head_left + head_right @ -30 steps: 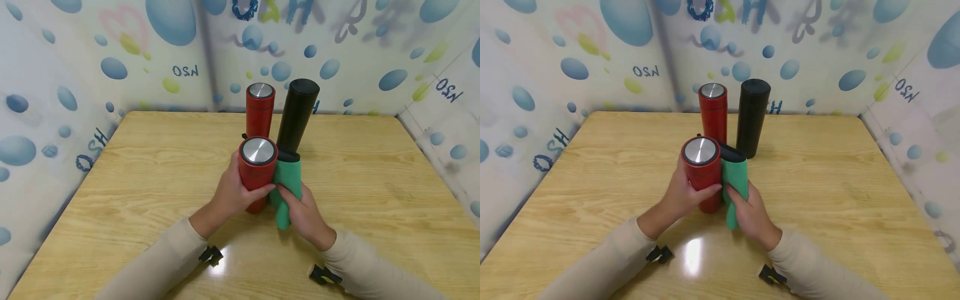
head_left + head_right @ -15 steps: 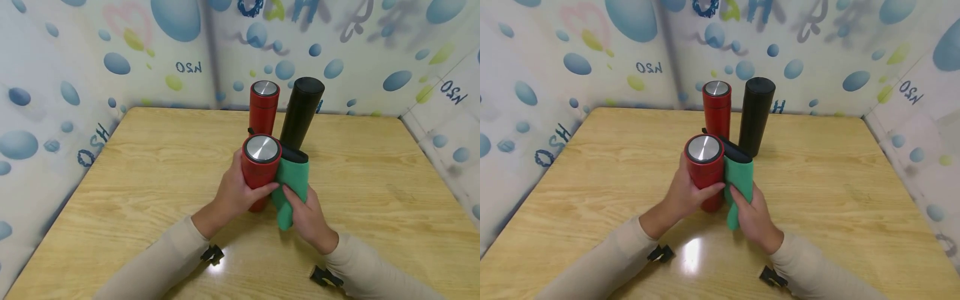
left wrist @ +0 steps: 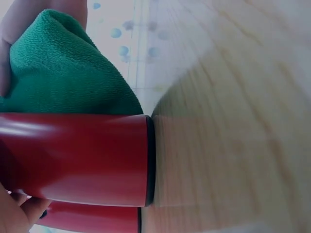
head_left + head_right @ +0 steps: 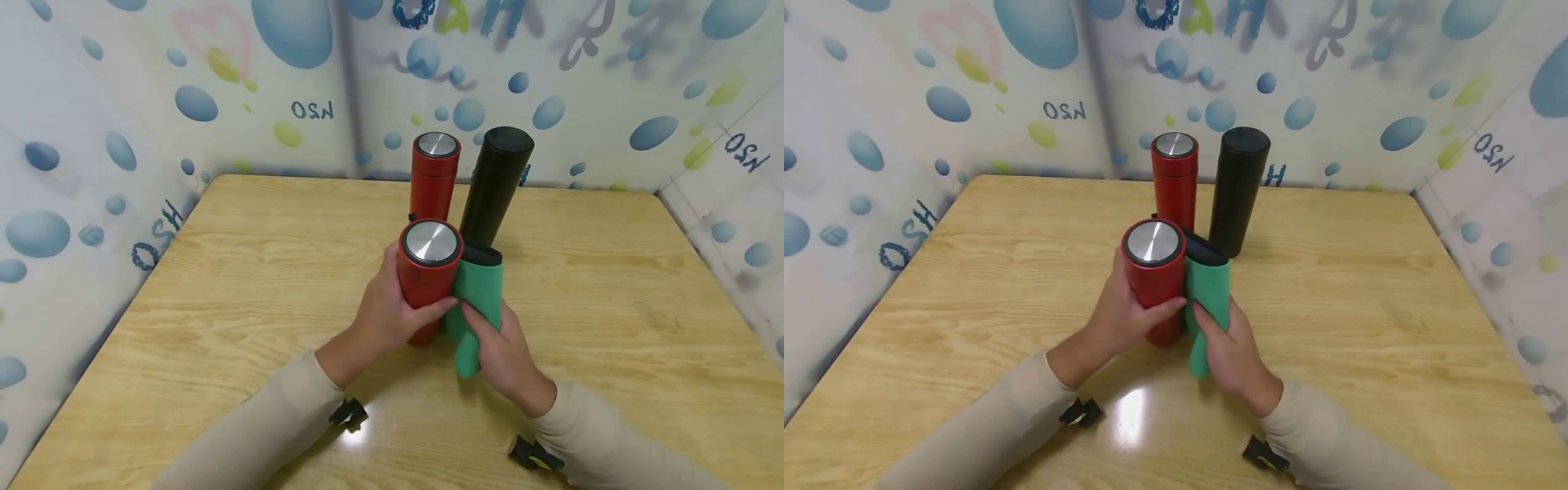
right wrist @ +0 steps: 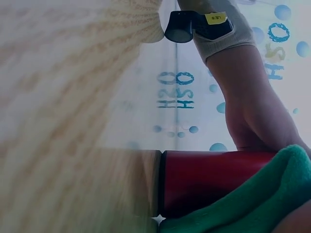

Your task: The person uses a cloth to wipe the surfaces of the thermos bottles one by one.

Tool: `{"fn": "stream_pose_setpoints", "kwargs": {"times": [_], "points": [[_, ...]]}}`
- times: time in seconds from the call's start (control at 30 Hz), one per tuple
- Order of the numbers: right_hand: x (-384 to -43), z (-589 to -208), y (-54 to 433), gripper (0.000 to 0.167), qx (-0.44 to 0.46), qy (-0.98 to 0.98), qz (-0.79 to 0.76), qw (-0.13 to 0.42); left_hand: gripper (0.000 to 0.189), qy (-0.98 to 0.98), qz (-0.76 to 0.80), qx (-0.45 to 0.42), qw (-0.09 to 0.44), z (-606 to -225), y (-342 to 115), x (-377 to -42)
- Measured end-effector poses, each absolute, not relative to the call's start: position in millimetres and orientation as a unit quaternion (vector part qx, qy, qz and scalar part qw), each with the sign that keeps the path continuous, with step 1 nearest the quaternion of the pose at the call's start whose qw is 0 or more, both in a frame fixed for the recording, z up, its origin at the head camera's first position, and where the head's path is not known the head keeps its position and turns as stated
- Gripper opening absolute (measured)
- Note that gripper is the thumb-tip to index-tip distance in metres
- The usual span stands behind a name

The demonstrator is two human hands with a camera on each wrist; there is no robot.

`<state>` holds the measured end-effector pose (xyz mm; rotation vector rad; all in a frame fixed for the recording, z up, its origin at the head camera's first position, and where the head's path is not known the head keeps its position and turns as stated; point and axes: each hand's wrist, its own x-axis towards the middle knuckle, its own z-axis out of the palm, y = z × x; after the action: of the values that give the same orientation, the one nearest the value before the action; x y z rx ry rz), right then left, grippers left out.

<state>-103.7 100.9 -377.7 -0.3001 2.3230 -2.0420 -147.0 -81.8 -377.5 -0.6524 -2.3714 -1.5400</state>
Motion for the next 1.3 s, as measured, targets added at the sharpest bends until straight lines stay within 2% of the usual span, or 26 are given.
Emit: {"fn": "stream_pose_setpoints", "kwargs": {"times": [0.23, 0.5, 1.3], "points": [[-100.6, -375.3, 101.2, 0.038, -0.102, 0.732, -0.673, 0.005, 0.091, -0.812, -0.523, -0.227, 0.126, -377.8, -81.1, -148.0], [-101.2, -372.8, 100.2, 0.036, -0.089, 0.753, -0.651, 0.03, 0.09, -0.807, -0.535, -0.223, 0.113, -378.6, -81.1, -147.3], [-104.6, -378.6, 102.2, 0.039, -0.092, 0.752, -0.652, 0.03, 0.089, -0.809, -0.532, -0.222, 0.118, -379.1, -81.8, -147.5]]}}
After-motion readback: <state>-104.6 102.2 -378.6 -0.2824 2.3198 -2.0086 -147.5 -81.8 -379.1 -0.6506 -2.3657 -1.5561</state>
